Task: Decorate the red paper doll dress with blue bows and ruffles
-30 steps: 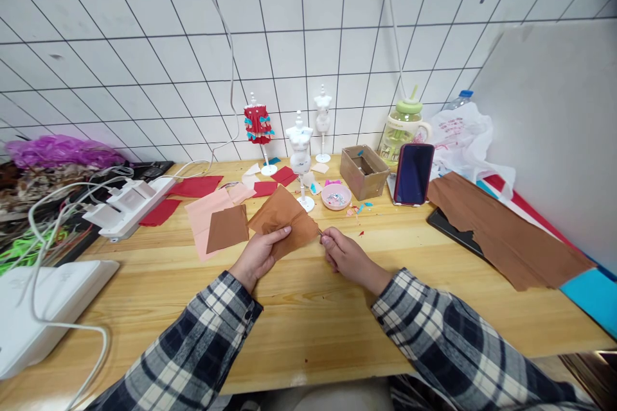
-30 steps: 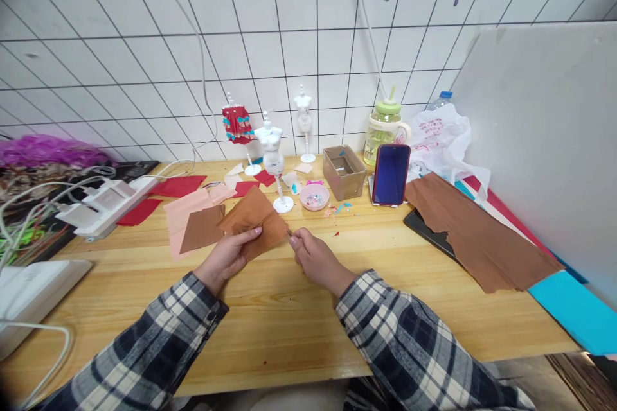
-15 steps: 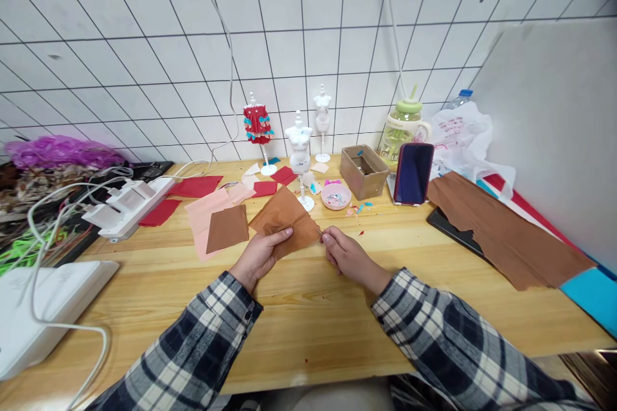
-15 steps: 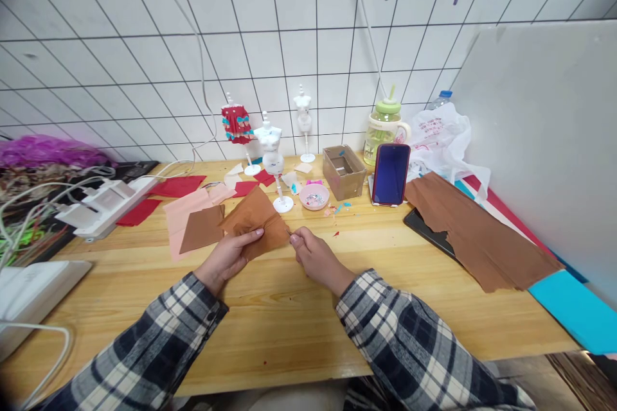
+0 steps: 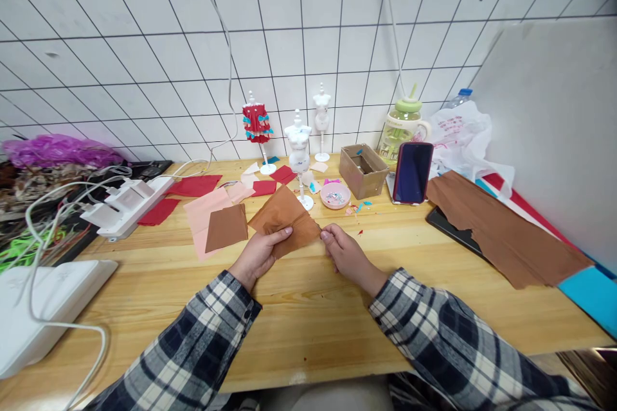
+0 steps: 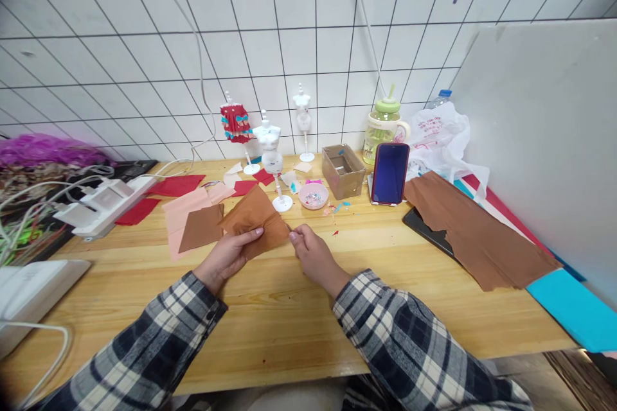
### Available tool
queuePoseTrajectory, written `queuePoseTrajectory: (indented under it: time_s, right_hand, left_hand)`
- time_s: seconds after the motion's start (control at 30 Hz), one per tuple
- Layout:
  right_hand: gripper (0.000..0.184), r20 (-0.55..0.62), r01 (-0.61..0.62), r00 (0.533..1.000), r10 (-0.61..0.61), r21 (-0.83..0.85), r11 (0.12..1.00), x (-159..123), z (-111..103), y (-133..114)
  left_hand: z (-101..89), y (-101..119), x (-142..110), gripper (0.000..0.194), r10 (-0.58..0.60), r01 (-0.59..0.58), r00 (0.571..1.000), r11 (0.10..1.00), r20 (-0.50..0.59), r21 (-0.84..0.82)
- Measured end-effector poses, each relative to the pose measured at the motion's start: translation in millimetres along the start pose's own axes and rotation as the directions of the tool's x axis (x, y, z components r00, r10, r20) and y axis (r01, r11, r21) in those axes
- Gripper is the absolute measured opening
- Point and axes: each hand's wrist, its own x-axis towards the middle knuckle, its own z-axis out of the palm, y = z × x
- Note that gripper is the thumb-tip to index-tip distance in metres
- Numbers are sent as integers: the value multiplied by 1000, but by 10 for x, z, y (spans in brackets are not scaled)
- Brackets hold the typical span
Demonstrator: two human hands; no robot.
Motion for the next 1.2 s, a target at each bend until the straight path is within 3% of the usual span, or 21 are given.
queuePoseTrajectory:
  time_s: [0.7,1.2]
  right_hand:
    - [30,96,-29,995,17,118,993,-40,-14,-34]
    - [28,31,-6,999,4,47,999,-21,-13,-2]
  left_hand:
    - [43,12,-36,45,30,-30,999,998,13,59]
    - [36,3,-38,46,53,-59,996,995,76,79]
